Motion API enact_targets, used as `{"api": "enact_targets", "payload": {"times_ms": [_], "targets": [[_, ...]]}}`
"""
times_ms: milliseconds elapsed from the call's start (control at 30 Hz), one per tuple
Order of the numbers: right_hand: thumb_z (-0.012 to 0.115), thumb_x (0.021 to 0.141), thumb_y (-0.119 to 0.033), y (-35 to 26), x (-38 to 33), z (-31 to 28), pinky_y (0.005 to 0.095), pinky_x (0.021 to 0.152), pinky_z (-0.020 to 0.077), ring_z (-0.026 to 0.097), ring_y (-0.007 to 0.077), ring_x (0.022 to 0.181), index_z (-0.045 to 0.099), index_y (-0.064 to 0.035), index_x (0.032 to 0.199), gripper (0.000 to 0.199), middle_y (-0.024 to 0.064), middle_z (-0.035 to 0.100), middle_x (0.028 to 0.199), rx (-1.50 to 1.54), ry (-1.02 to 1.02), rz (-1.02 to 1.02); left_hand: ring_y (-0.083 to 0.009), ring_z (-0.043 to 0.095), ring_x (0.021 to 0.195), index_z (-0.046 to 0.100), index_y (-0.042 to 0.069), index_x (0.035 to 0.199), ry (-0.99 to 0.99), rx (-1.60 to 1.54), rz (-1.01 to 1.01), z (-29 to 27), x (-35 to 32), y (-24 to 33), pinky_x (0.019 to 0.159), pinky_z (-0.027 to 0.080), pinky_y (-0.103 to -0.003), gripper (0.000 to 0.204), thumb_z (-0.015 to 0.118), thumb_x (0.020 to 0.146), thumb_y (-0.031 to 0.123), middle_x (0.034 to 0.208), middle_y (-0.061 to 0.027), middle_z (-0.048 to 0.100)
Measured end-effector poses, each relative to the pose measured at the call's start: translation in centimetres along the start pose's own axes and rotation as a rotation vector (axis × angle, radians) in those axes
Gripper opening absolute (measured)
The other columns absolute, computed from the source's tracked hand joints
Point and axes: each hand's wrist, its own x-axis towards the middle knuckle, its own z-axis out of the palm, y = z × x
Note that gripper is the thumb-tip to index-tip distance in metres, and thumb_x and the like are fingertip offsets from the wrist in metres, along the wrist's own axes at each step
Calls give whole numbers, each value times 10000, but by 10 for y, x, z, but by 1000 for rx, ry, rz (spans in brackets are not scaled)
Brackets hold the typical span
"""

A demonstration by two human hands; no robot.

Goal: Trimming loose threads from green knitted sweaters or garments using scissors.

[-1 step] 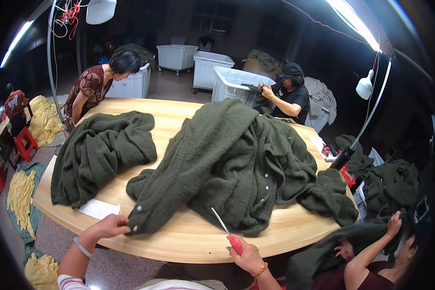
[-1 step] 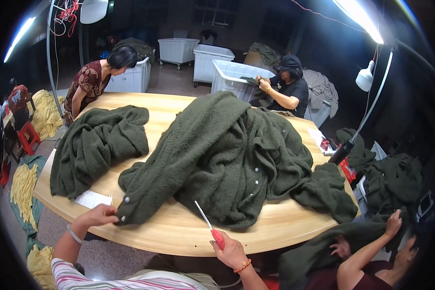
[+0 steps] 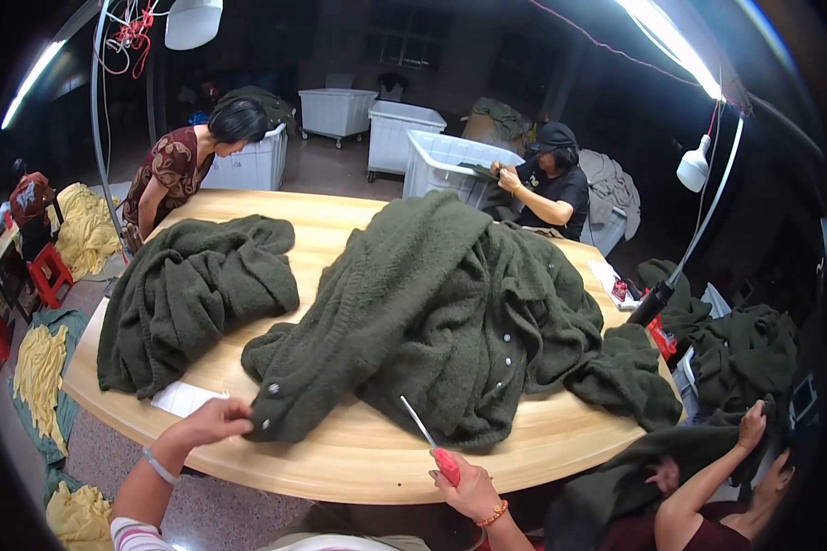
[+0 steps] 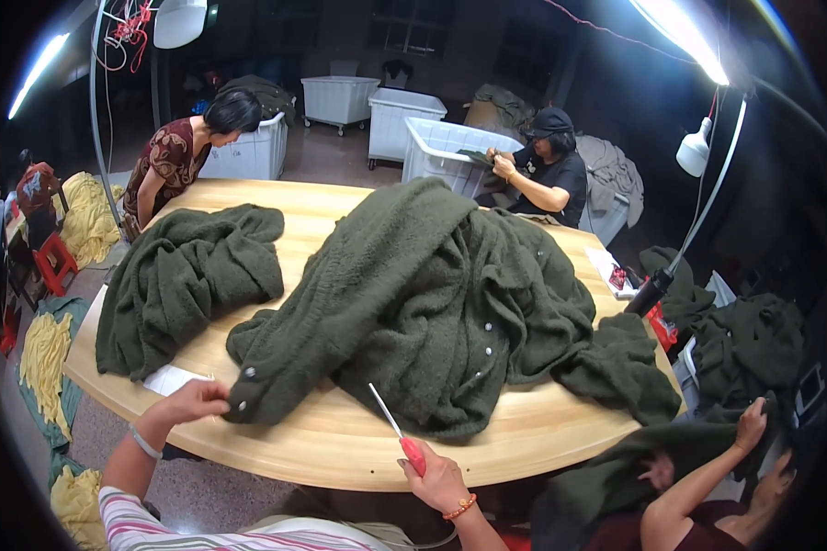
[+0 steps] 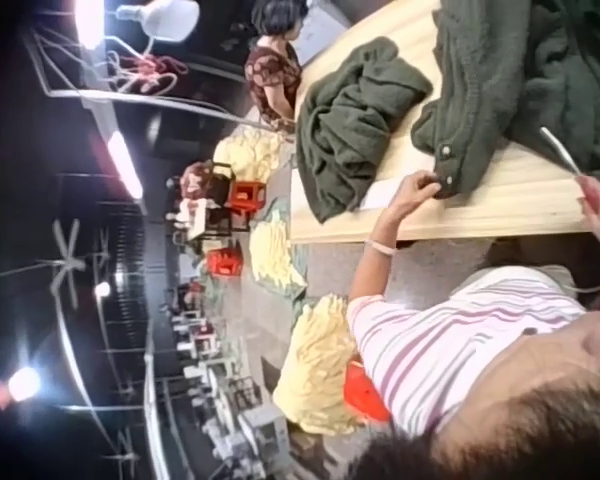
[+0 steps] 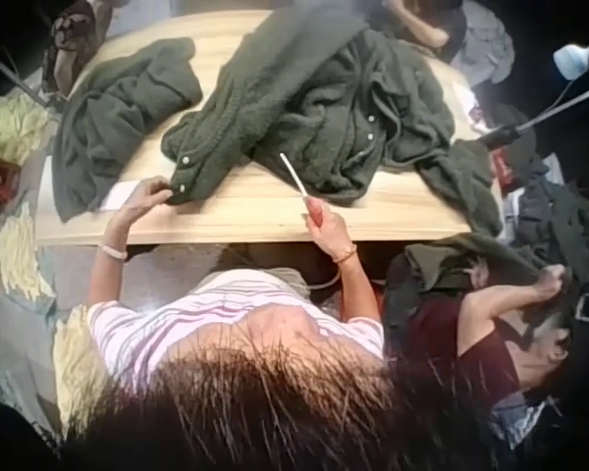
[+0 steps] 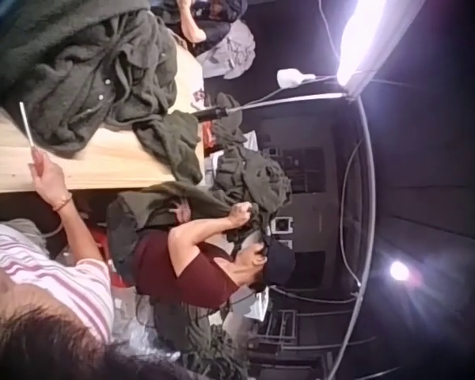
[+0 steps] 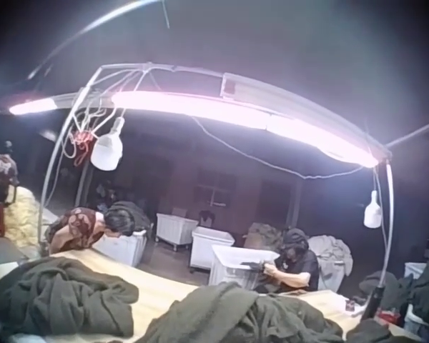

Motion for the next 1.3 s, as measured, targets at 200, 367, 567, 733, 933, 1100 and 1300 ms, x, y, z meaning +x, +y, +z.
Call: {"api": "enact_targets", "payload": {"times_ms": [200,367,567,733,933,1100,1300], "targets": [[677,874,-209,11,3,-13,368,728,542,706,295,795,596,-94,1224,377,162,698,855,87,31,25,-138,623,874,595,61,1098,168,-326,4,15,167,99,756,536,-283,316,633,943,333,998,-57,645],[639,906,-76,33,3,-5,272,844,514,653,144,1043,562,1,1255,366,135,689,1137,338,88,11,-177,616,756,539,77,1107,290,-555,-72,15,328,139,678,550,-322,325,666,921,311,919,-84,614],[631,915,-87,34,15,-14,255,755,510,630,99,867,564,-25,1267,364,76,696,1009,403,150,60,-170,618,834,601,24,1069,468,-569,181,9,462,145,773,524,-324,260,699,884,178,1008,-72,644],[581,923,0,40,17,-21,230,774,490,589,78,874,529,10,1298,379,39,655,1101,525,151,65,-136,608,920,627,19,1100,308,-659,539,75,406,223,837,493,-270,250,687,873,105,1004,-39,658],[597,916,5,46,4,-25,237,786,497,604,97,893,498,18,1328,424,67,656,1127,549,274,12,-124,621,974,663,21,1075,-217,58,762,144,217,217,868,489,-271,209,659,867,32,1015,-50,676],[640,891,-61,26,-11,-41,263,702,535,692,123,766,575,24,1240,366,96,708,849,406,266,67,-171,563,1143,417,65,1435,-410,205,520,159,102,130,967,451,-293,626,697,877,115,1285,-128,573],[648,889,-55,-12,-9,-37,255,710,521,679,122,775,571,26,1238,367,78,688,825,308,189,-2,-172,529,1064,258,111,1496,-236,-246,227,177,50,7,878,472,-315,717,673,912,146,1273,-84,503]]}}
